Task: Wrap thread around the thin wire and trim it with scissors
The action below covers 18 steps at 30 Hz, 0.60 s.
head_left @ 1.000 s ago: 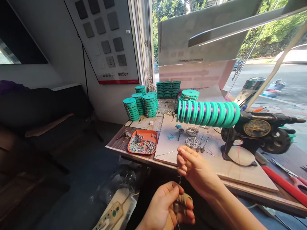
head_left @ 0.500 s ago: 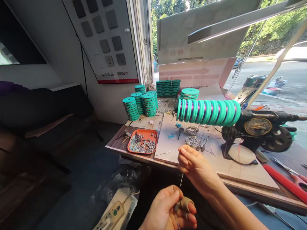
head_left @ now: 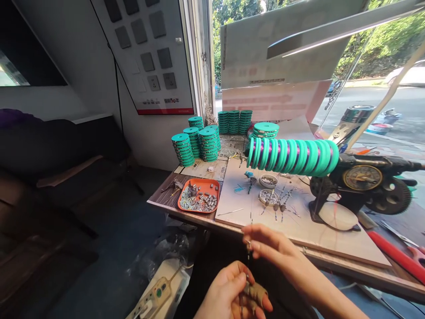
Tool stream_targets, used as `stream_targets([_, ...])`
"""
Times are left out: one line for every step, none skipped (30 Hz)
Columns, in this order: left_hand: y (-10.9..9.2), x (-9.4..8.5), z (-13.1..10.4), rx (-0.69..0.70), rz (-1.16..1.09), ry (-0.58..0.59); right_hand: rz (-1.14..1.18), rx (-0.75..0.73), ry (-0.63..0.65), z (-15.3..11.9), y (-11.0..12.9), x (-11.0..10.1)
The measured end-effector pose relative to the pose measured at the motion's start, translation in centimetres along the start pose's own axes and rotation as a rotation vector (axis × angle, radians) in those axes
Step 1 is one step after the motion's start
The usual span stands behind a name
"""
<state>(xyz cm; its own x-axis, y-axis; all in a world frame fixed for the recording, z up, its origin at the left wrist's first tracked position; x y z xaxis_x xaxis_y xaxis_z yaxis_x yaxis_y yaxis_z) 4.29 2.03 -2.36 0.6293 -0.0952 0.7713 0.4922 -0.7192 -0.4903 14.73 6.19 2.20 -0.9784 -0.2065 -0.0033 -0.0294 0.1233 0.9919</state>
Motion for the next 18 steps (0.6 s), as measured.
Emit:
stream_targets([0.0,-0.1,-0.1,-0.005,0.011,-0.012,-0.052,-0.001,0.039,-0.4,-0.5,0.3])
stream_targets([0.0,-0.1,-0.1,-0.007,0.024,-0.022,-0.085,-0.012,0.083,-0.7,-1.0,0.7])
stream_targets([0.0,0.0,-0.1,-0.009,0.037,-0.031,-0.109,-0.034,0.119,-1.0,-1.2,1.0])
stream_targets([0.0,0.0,-0.1,-0.009,0.047,-0.041,-0.135,-0.063,0.139,-1.2,-1.3,1.3])
stream_targets([0.0,0.1,-0.1,-0.008,0.053,-0.051,-0.165,-0.090,0.142,-1.3,-1.3,1.5])
stream_targets([-0.1,0.2,-0.1,-0.010,0.055,-0.057,-0.192,-0.111,0.138,-1.4,-1.2,1.5])
stream_targets([-0.1,0.2,-0.1,-0.012,0.054,-0.064,-0.207,-0.125,0.129,-1.4,-1.1,1.6])
stream_targets([-0.1,0.3,-0.1,-0.014,0.051,-0.068,-0.205,-0.130,0.127,-1.4,-1.0,1.7])
stream_targets([-0.2,0.4,-0.1,-0.015,0.048,-0.067,-0.184,-0.128,0.131,-1.3,-0.9,1.8])
stream_targets([-0.2,0.5,-0.1,-0.011,0.044,-0.063,-0.149,-0.119,0.141,-1.3,-0.9,1.9])
stream_targets([-0.3,0.5,0.0,-0.006,0.038,-0.058,-0.100,-0.105,0.157,-1.3,-1.0,2.1])
stream_targets([-0.3,0.6,0.0,0.001,0.030,-0.055,-0.040,-0.089,0.177,-1.3,-1.2,2.4])
stream_targets([-0.4,0.6,0.0,0.008,0.023,-0.051,0.025,-0.072,0.199,-1.4,-1.4,2.6])
stream_targets([-0.4,0.6,0.1,0.011,0.017,-0.047,0.087,-0.056,0.220,-1.4,-1.7,2.9])
stream_targets([-0.4,0.5,0.1,0.012,0.013,-0.044,0.146,-0.040,0.237,-1.4,-2.0,3.2])
stream_targets([-0.3,0.5,0.2,0.011,0.010,-0.041,0.199,-0.027,0.251,-1.5,-2.3,3.4])
stream_targets([-0.2,0.5,0.2,0.008,0.008,-0.039,0.243,-0.016,0.262,-1.5,-2.7,3.7])
stream_targets([-0.2,0.4,0.2,0.006,0.007,-0.038,0.274,-0.004,0.271,-1.5,-3.1,3.8])
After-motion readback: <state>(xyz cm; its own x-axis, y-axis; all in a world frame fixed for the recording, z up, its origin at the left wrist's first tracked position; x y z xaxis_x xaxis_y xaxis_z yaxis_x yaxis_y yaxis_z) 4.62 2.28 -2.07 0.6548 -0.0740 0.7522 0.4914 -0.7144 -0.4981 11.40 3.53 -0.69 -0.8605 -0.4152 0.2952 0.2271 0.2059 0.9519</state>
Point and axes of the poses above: each hand's wrist, its own z-axis towards the middle knuckle, its own x-axis out of the palm, y = z × x, the point moved 6 cm from there along z, towards the middle knuckle, and after that the axes turned 11 degrees about -z, right-handed, at the moved point
